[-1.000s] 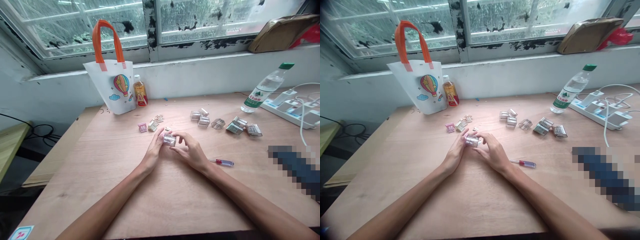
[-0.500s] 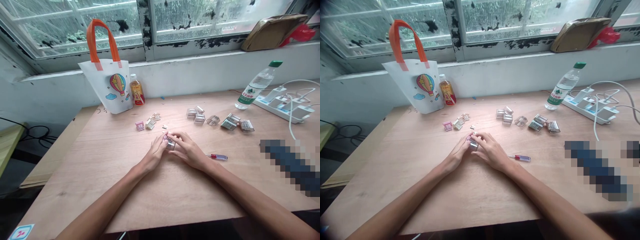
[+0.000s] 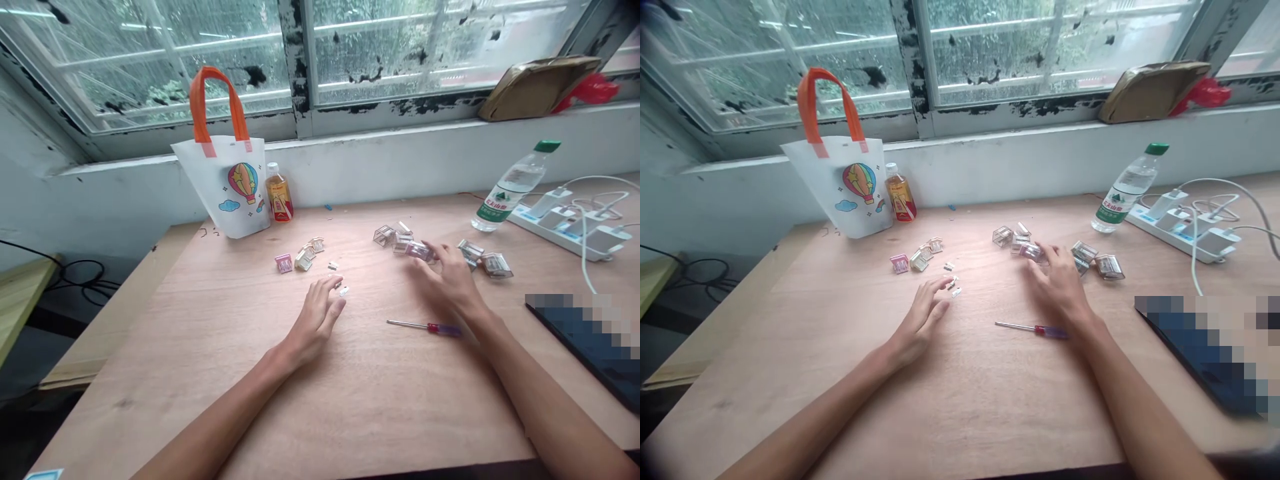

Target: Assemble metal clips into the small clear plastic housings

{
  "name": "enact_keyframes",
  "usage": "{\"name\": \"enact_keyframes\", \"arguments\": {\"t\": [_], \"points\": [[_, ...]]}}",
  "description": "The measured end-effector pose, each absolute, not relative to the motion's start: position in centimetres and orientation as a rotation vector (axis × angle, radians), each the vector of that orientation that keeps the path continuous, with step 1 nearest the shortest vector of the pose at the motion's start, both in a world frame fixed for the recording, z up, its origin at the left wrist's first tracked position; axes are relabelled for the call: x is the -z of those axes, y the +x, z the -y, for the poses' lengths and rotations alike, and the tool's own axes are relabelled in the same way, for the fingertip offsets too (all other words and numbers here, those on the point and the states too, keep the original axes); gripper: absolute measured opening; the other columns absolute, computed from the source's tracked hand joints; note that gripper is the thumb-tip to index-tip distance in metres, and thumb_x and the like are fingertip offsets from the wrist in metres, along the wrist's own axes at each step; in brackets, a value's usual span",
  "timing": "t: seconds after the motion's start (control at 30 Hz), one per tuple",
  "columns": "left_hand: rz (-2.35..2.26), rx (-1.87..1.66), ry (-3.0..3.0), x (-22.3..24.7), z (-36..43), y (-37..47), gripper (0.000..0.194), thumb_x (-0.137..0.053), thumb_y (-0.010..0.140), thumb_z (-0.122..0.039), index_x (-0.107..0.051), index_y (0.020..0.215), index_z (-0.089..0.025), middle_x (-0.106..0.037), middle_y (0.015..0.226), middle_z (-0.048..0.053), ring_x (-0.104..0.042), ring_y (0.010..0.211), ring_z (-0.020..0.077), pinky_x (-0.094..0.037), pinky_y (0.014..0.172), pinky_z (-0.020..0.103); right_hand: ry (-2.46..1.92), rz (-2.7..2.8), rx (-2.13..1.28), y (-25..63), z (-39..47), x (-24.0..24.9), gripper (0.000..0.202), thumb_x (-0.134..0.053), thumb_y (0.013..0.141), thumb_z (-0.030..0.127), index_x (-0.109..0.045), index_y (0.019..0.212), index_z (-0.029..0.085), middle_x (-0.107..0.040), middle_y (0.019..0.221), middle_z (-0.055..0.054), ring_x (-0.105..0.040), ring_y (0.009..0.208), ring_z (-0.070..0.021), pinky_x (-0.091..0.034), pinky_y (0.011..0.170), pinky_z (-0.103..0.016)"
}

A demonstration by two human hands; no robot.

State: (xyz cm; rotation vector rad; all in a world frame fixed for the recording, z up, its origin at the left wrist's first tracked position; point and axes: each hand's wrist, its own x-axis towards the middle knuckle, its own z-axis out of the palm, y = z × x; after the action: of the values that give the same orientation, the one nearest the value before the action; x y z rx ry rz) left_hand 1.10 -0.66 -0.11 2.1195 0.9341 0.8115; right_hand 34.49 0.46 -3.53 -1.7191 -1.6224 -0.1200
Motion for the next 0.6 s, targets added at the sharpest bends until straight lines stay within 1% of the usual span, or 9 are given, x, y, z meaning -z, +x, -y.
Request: {"name": "enact_keyframes", "arguments": {"t": [0.1, 0.17, 0.27, 0.37, 0.47, 0.53, 0.6], "points": [[-0.937, -0.860, 2.249, 0.2, 0.3, 0.8, 0.041, -0.041, 0.107, -0.039, -0.043, 0.145, -0.025, -0.048, 0.150, 0.011, -0.042, 0.141, 0.0246, -0.031, 0.121, 0.043, -1.795, 1.620, 0.100, 36.7, -0.3, 3.6, 0.046, -0.057, 0.091, 0.044, -0.063, 0.129, 0.018, -0.066, 0.112, -0.015, -0.062, 0.099, -0.0314, -0.050, 0.093, -0.047], [-0.959, -0.906, 2.272, 0.3, 0.1, 0.7, 0.039, -0.040, 0.107, -0.038, -0.044, 0.144, -0.025, -0.049, 0.149, 0.011, -0.043, 0.141, 0.0245, -0.033, 0.120, 0.043, -1.831, 1.639, 0.092, 37.7, 0.0, 3.6, 0.045, -0.057, 0.089, 0.044, -0.063, 0.126, 0.018, -0.067, 0.110, -0.014, -0.063, 0.098, -0.0312, -0.050, 0.091, -0.047], [-1.027, -0.969, 2.277, 0.5, -0.4, 0.4, 0.036, -0.042, 0.106, -0.036, -0.045, 0.141, -0.025, -0.051, 0.147, 0.010, -0.044, 0.141, 0.0242, -0.034, 0.119, 0.042, -1.871, 1.710, 0.137, 38.9, 0.4, 3.8, 0.042, -0.058, 0.087, 0.044, -0.064, 0.119, 0.018, -0.064, 0.113, -0.016, -0.061, 0.106, -0.0345, -0.049, 0.094, -0.050], [-1.095, -1.029, 2.274, 0.6, -0.9, 0.2, 0.034, -0.046, 0.105, -0.033, -0.046, 0.138, -0.024, -0.051, 0.147, 0.011, -0.044, 0.141, 0.0241, -0.033, 0.120, 0.044, -1.938, 1.776, 0.209, 39.6, 0.8, 4.2, 0.039, -0.058, 0.084, 0.040, -0.064, 0.115, 0.017, -0.059, 0.126, -0.019, -0.056, 0.117, -0.0388, -0.047, 0.098, -0.053], [-1.138, -1.085, 2.245, 0.6, -1.2, 0.0, 0.031, -0.048, 0.104, -0.030, -0.048, 0.134, -0.022, -0.051, 0.145, 0.012, -0.044, 0.141, 0.0243, -0.033, 0.120, 0.045, -2.104, 1.738, 0.266, 39.8, 1.5, 4.4, 0.038, -0.060, 0.082, 0.038, -0.065, 0.111, 0.015, -0.055, 0.131, -0.025, -0.053, 0.119, -0.0441, -0.045, 0.094, -0.057], [-1.156, -1.119, 2.216, 0.5, -1.2, -0.1, 0.030, -0.048, 0.103, -0.028, -0.049, 0.132, -0.022, -0.051, 0.144, 0.012, -0.044, 0.140, 0.0239, -0.033, 0.120, 0.044, -2.218, 1.691, 0.285, 39.9, 2.0, 4.3, 0.039, -0.063, 0.083, 0.045, -0.067, 0.107, 0.014, -0.053, 0.133, -0.029, -0.051, 0.118, -0.0480, -0.044, 0.091, -0.060], [-1.170, -1.141, 2.187, 0.3, -1.2, -0.2, 0.028, -0.048, 0.103, -0.028, -0.050, 0.130, -0.022, -0.051, 0.143, 0.012, -0.045, 0.139, 0.0235, -0.034, 0.119, 0.044, -2.275, 1.654, 0.296, 40.0, 2.4, 3.9, 0.047, -0.063, 0.085, 0.056, -0.068, 0.106, 0.014, -0.050, 0.137, -0.032, -0.049, 0.120, -0.0506, -0.043, 0.088, -0.062]]}}
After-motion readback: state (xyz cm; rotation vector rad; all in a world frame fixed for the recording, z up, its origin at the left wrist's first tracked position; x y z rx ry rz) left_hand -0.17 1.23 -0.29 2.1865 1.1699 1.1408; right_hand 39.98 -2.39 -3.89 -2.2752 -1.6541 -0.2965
